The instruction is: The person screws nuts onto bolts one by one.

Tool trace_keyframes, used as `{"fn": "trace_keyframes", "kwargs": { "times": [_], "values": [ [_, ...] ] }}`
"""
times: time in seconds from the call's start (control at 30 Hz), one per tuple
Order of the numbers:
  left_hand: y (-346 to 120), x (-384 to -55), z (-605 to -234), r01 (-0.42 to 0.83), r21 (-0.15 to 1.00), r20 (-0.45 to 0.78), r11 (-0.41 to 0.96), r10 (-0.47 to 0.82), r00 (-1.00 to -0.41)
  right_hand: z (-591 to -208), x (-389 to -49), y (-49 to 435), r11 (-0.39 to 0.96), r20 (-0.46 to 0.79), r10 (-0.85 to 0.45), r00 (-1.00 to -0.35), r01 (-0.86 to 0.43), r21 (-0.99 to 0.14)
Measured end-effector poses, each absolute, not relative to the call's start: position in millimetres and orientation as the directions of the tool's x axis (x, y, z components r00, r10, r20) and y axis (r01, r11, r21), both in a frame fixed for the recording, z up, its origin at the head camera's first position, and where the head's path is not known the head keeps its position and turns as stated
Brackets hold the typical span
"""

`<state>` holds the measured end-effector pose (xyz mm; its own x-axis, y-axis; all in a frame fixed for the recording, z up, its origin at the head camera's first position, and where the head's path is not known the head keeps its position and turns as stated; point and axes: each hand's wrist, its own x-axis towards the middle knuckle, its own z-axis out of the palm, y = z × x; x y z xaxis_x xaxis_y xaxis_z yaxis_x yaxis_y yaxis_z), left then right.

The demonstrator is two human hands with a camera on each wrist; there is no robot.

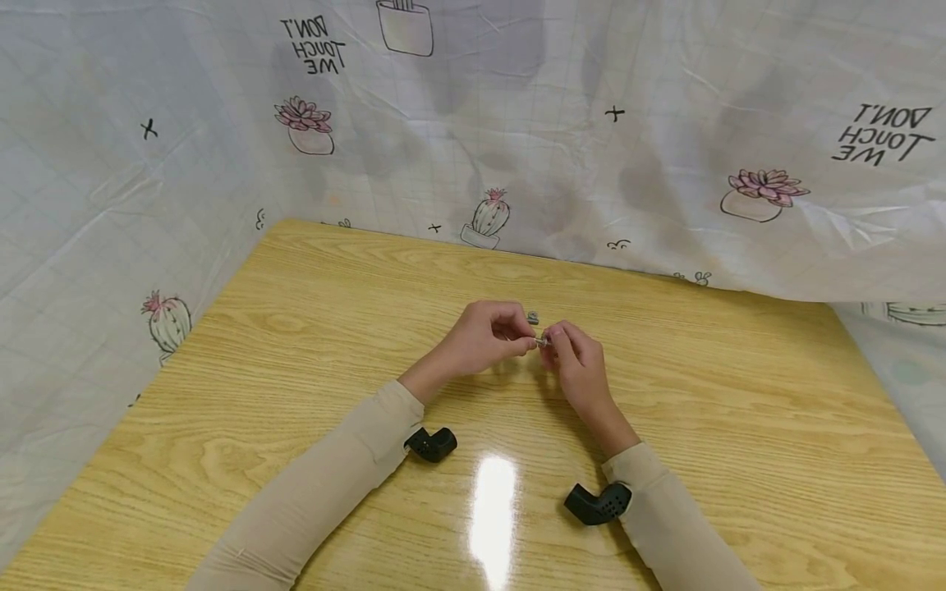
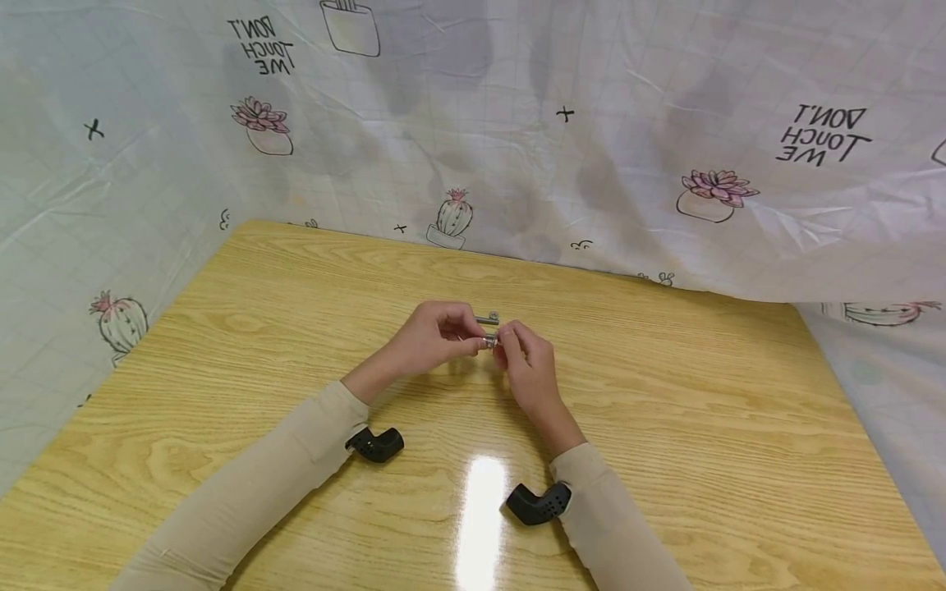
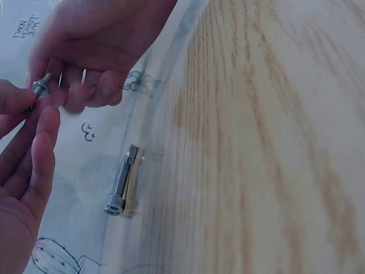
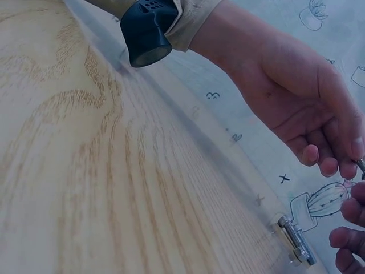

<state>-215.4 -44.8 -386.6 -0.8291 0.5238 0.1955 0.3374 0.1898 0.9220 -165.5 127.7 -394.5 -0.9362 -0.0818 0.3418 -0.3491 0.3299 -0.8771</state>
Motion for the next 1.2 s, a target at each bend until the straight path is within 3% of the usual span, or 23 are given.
{"fn": "trace_keyframes", "kwargs": {
  "times": [0.23, 0.47, 0.83, 1.2],
  "values": [
    [-46, -216, -387, 0.323, 0.925, 0.193, 0.198, 0.487, -0.852, -420, -176, 137, 0.261, 0.340, -0.073, -0.938, -0.347, -0.901],
    [-48, -215, -387, 0.339, 0.923, 0.207, 0.181, 0.507, -0.837, -425, -178, 138, 0.244, 0.361, -0.094, -0.928, -0.373, -0.895],
    [-46, -213, -386, 0.365, 0.910, 0.211, 0.195, 0.540, -0.815, -392, -162, 125, 0.345, 0.328, -0.091, -0.940, -0.339, -0.875],
    [-48, -216, -389, 0.346, 0.918, 0.213, 0.193, 0.498, -0.841, -426, -177, 135, 0.246, 0.375, -0.080, -0.924, -0.382, -0.891]
  ]
}}
